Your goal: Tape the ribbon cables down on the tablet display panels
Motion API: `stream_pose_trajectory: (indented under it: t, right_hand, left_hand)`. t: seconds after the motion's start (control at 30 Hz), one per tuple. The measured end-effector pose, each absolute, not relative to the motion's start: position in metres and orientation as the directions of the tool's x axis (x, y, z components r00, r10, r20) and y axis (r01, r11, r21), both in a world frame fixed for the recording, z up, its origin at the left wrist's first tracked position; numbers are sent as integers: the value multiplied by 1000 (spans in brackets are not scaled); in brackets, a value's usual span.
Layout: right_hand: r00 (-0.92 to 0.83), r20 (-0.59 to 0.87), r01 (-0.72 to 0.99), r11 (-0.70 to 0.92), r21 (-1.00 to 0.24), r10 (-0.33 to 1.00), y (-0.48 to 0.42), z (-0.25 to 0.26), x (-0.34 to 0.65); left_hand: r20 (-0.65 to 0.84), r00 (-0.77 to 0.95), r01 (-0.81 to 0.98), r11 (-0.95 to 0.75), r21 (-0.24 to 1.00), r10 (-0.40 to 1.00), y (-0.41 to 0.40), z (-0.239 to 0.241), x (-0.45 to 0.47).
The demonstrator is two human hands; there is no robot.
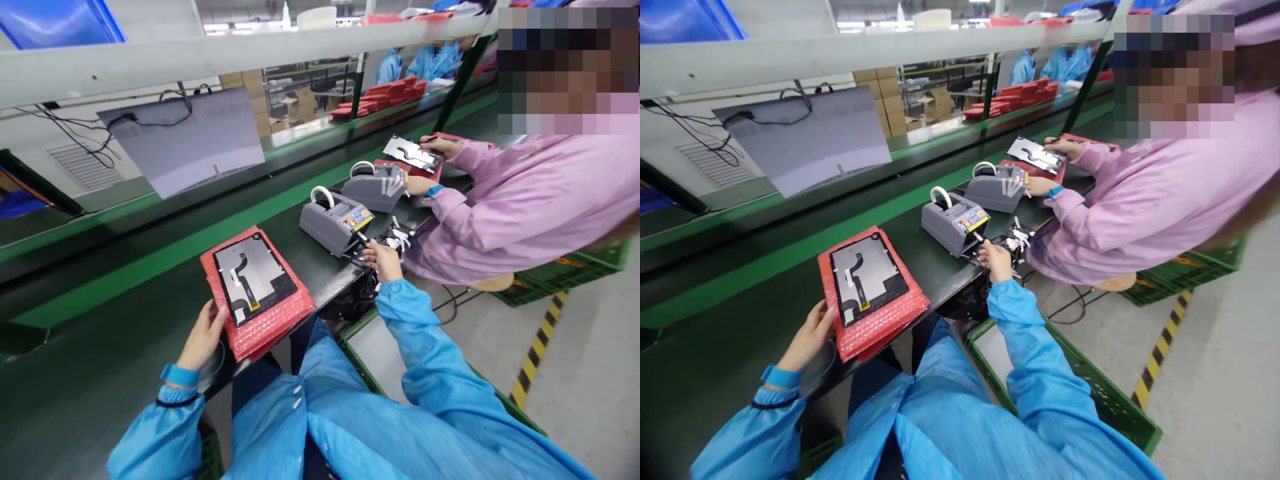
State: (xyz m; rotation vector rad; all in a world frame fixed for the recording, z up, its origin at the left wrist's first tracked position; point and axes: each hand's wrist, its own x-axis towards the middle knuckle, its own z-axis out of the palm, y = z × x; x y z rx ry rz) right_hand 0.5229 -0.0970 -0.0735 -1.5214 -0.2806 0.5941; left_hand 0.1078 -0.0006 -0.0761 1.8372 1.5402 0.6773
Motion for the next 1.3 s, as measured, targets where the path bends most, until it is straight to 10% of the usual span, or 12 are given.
stream_pose_trajectory:
  t: [0.33,0.53,0.7,1.3]
  right_hand:
    - [897,155,215,-101,-971,413,-96,-60,511]
    - [370,104,283,-5,-959,923,-47,-19,437]
    - [57,-3,433,-28,-901,998,28,-13,388]
    - [118,-186,899,-184,-397,976,62,-16,346]
  left_hand:
    - [501,424,661,-636,398,754,43,-17,96]
    - [268,810,401,-825,398,522,86,-16,136]
    - [144,893,315,-820,478,427,104,-35,152]
    - [173,909,265,-847,460,378,109,-60,148]
